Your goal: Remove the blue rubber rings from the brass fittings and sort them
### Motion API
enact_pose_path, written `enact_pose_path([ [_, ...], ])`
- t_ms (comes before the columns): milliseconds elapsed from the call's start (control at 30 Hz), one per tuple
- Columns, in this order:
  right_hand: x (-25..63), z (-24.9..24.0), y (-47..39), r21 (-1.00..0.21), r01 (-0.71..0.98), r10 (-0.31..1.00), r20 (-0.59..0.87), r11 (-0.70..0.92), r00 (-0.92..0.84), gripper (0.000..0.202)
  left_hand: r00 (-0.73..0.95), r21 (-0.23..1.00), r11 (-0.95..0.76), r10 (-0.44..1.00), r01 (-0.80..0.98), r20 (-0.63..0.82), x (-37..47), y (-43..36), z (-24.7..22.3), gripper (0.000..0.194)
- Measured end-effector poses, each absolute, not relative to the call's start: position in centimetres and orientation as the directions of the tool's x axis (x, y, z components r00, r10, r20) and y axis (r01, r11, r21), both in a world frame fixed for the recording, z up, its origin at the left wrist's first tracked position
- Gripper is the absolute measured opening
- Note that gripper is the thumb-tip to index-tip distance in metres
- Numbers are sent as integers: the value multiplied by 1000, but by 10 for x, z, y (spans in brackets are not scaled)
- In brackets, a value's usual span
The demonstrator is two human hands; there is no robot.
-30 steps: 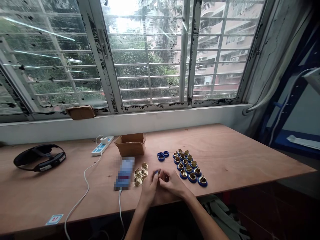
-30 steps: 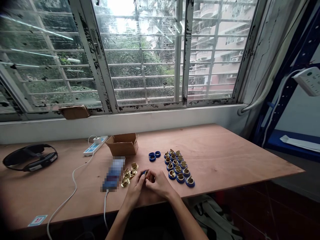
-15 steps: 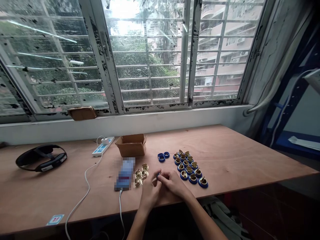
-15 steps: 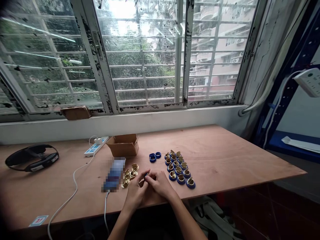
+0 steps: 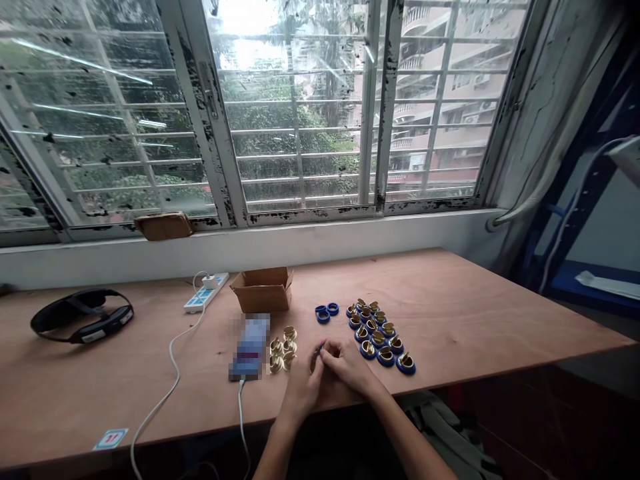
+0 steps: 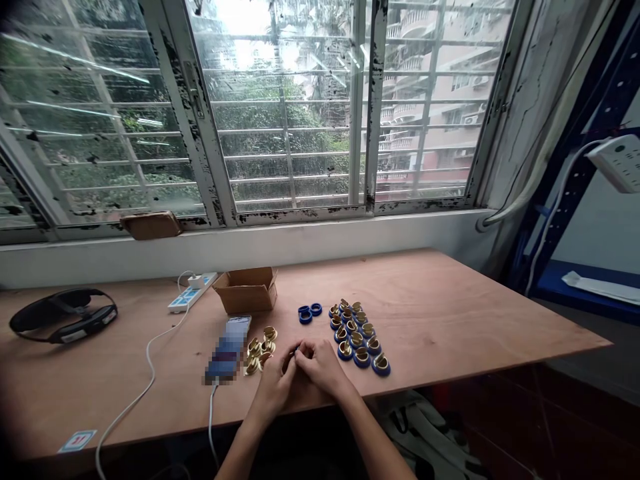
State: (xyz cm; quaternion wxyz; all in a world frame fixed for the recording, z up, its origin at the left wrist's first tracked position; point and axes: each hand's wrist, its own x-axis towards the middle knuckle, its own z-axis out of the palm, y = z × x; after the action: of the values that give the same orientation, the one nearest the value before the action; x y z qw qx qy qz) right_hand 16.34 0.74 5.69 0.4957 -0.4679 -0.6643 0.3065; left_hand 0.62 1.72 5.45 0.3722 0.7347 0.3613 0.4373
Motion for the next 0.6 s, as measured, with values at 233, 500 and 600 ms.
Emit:
enact_pose_path([
  [233, 161, 57, 6, -874, 311, 927, 361, 373, -99, 26, 363, 850, -481, 847, 214, 388, 5, 13, 55, 39],
  [500, 161, 64, 0, -816, 374, 893, 441, 440, -89, 23, 335, 931, -357, 890, 83, 311, 1, 24, 56, 37],
  [600, 161, 63, -2, -816, 366, 892, 440, 447, -107, 20, 330, 931, -353, 893, 92, 306, 4, 23, 58, 39],
])
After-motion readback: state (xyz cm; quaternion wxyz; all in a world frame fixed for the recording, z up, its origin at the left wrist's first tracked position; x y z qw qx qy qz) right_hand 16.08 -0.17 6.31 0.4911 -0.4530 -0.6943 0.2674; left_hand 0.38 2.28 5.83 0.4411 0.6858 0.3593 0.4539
